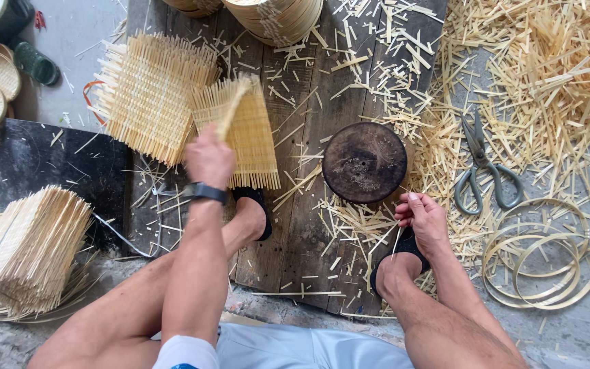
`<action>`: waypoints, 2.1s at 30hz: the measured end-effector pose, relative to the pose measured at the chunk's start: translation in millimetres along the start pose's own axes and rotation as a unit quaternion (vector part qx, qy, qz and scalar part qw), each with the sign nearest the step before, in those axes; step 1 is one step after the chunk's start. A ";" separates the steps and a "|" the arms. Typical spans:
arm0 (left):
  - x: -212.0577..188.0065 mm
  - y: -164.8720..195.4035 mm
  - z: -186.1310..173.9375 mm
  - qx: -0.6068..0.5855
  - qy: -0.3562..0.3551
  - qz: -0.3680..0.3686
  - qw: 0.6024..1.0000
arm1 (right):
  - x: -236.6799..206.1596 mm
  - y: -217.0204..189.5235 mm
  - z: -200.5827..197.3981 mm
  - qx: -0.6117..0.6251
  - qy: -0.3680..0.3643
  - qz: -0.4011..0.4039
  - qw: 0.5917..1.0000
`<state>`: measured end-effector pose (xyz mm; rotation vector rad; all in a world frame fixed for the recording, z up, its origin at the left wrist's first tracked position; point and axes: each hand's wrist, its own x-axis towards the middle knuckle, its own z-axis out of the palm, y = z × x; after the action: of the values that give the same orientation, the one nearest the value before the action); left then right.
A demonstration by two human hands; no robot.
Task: The person sits on the floor of a bamboo workshop and assembles round woven bamboo trays. They trim the edges of a woven bamboo panel with scissors, bend a thin bamboo rim ring around the panel, press the panel over a round wooden mold to shape it, and stack the finished trays with others.
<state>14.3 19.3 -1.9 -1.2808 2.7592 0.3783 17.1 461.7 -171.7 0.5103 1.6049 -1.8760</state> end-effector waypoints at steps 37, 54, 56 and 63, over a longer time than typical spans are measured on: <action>-42.1 -38.4 -71.1 -0.277 0.300 0.288 0.866 | -12.7 -75.4 43.9 -0.047 -0.025 -0.023 0.998; -60.6 54.3 106.9 -0.266 -0.179 -0.037 0.947 | -21.2 -89.8 13.0 -0.215 0.076 -0.105 0.968; -49.5 68.0 125.8 -0.323 -0.283 -0.057 0.901 | -2.7 -94.3 20.8 -0.136 0.053 -0.054 0.988; -35.1 57.2 156.4 -0.434 -0.366 -0.064 0.821 | 17.3 -82.8 26.8 -0.067 0.030 -0.062 0.995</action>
<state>-11.8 120.5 -136.2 -1.0466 1.8143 1.8058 -48.3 438.6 -116.3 0.4206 1.8250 -1.8406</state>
